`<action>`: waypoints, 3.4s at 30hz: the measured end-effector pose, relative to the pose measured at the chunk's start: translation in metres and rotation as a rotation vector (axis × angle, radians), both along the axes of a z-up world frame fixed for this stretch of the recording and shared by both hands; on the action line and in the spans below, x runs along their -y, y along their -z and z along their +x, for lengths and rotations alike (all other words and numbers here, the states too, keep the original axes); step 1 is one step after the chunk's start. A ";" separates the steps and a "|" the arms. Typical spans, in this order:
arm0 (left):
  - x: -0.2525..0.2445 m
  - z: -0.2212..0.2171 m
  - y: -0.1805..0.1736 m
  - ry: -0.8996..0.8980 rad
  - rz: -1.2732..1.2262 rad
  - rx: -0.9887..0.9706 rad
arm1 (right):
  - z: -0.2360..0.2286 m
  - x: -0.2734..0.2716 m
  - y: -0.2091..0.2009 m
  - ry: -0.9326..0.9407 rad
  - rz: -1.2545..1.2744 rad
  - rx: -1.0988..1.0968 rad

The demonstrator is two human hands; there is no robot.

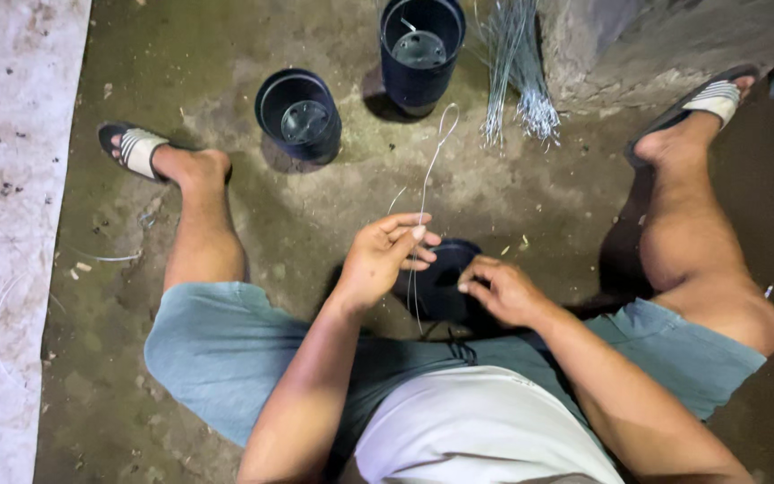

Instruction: The person sits on the floor and repeatedly threads white wire through holes in black plastic planters, then places each finished unit into a stack. The person handles the planters and wire by hand without using tools.

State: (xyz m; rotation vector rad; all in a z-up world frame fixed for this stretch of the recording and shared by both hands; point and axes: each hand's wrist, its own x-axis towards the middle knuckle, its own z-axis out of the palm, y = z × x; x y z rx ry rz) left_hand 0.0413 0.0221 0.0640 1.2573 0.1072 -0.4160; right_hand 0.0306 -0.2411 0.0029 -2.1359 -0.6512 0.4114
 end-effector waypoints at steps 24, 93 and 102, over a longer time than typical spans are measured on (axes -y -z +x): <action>0.054 -0.014 0.079 -0.243 -0.248 -0.154 | -0.028 -0.043 -0.013 0.235 0.223 -0.592; 0.010 0.062 0.095 -0.088 0.631 0.483 | -0.030 0.091 -0.014 0.348 -0.314 -0.306; 0.009 0.015 0.175 0.538 1.280 0.658 | -0.033 0.091 -0.017 0.398 -0.236 -0.289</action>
